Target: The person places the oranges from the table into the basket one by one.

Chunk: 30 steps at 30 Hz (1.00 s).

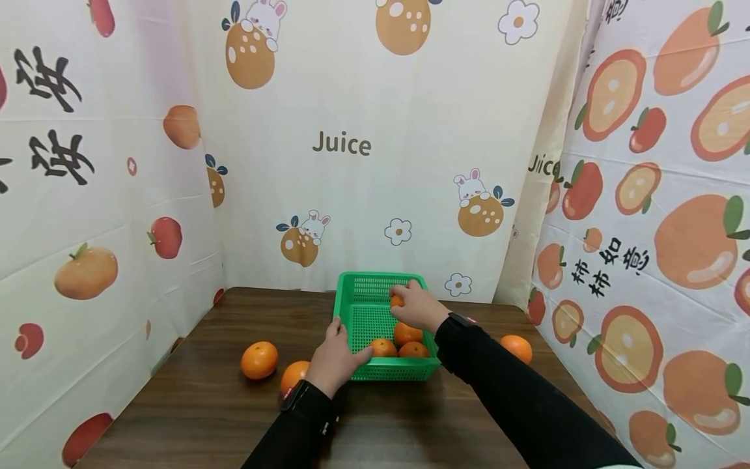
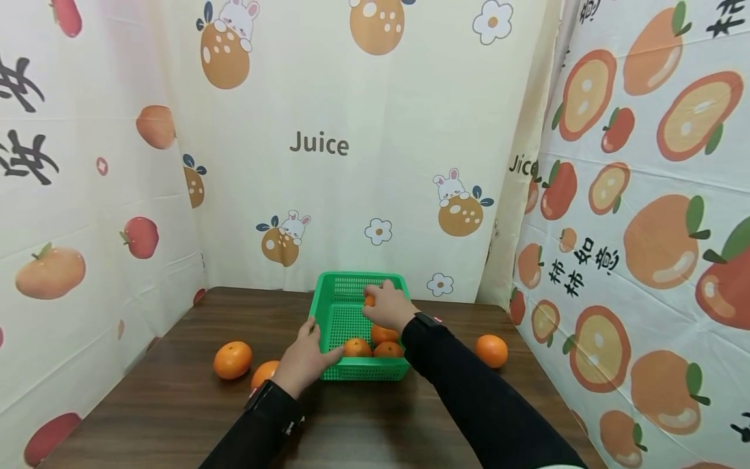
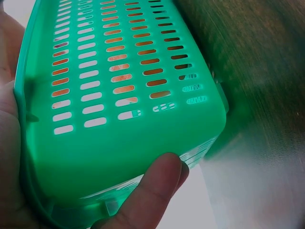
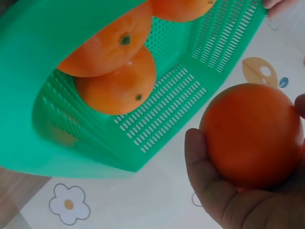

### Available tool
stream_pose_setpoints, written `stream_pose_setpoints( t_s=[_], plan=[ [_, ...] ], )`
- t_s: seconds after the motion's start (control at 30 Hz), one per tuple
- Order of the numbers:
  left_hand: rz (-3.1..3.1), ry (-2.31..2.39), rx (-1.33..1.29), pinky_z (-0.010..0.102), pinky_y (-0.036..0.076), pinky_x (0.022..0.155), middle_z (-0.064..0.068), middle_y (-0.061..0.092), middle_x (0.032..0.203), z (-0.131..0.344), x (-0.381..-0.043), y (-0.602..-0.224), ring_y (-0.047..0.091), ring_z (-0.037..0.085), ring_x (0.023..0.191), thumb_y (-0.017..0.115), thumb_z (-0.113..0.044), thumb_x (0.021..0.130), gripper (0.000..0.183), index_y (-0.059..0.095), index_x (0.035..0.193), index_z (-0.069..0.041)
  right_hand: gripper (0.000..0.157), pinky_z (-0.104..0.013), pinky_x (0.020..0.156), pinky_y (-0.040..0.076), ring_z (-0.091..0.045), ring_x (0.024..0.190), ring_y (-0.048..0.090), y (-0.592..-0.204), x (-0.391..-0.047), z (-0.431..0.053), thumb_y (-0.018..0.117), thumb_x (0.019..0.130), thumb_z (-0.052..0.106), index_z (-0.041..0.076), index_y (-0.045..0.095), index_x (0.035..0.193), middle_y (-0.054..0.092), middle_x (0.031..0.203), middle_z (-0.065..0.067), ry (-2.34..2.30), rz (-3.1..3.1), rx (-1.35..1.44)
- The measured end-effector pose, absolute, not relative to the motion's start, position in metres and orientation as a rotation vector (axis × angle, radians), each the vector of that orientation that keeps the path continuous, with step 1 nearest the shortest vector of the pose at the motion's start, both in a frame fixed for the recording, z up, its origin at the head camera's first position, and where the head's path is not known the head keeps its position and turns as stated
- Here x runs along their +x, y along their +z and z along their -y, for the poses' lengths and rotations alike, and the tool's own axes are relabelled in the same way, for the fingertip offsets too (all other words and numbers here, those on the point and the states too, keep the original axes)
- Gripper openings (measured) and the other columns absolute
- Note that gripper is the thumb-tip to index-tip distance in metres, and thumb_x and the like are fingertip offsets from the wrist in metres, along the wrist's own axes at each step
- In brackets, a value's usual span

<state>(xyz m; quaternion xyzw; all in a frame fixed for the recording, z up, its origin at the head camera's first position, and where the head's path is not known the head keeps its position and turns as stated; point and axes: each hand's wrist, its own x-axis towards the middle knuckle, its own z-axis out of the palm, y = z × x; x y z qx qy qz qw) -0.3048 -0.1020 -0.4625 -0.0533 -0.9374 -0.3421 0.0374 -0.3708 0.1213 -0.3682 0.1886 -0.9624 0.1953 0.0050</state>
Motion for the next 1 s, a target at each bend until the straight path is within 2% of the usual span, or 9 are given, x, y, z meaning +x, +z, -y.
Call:
stream_pose_setpoints(
  t_s=[0.2,0.37,0.5,0.7,1.0],
  plan=[
    [2.875,-1.046,-0.161,0.056,0.057,0.101,0.018,0.021,0.177,0.101,-0.306,-0.462,0.068,0.043,0.122,0.068,-0.059,0.098,0.097,0.038,0.161,0.008,0.051,-0.041,0.083,0.046,-0.028,0.096,0.056,-0.375,-0.380,-0.118,0.060,0.104,0.027,0.019,0.054,0.154,0.049,0.148,-0.021,0.566,3.037,0.556],
    [2.883,-1.042,-0.151,0.058,0.055,0.105,0.018,0.021,0.177,0.101,-0.307,-0.462,0.066,0.045,0.125,0.068,-0.060,0.098,0.097,0.038,0.161,0.007,0.060,-0.037,0.081,0.050,-0.027,0.095,0.057,-0.379,-0.382,-0.111,0.067,0.102,0.027,0.017,0.050,0.158,0.052,0.147,-0.021,0.577,3.043,0.556],
    [2.882,-1.040,-0.153,0.058,0.055,0.105,0.019,0.021,0.177,0.102,-0.307,-0.462,0.066,0.046,0.125,0.068,-0.060,0.098,0.097,0.038,0.161,0.007,0.058,-0.036,0.081,0.051,-0.026,0.094,0.058,-0.379,-0.383,-0.105,0.071,0.101,0.026,0.019,0.054,0.155,0.052,0.143,-0.020,0.575,3.048,0.584],
    [2.875,-1.040,-0.159,0.056,0.057,0.100,0.018,0.020,0.177,0.103,-0.307,-0.464,0.068,0.044,0.121,0.067,-0.060,0.099,0.096,0.038,0.162,0.006,0.060,-0.038,0.087,0.053,-0.026,0.100,0.059,-0.382,-0.385,-0.099,0.073,0.102,0.031,0.022,0.053,0.157,0.048,0.152,-0.021,0.518,3.076,0.590],
    [2.862,-1.056,-0.160,0.056,0.056,0.101,0.018,0.022,0.177,0.101,-0.306,-0.466,0.066,0.043,0.126,0.068,-0.060,0.098,0.096,0.040,0.161,0.007,0.056,-0.042,0.095,0.057,-0.027,0.107,0.063,-0.388,-0.390,-0.097,0.075,0.101,0.026,0.021,0.057,0.154,0.051,0.154,-0.020,0.439,3.076,0.676]
  ],
)
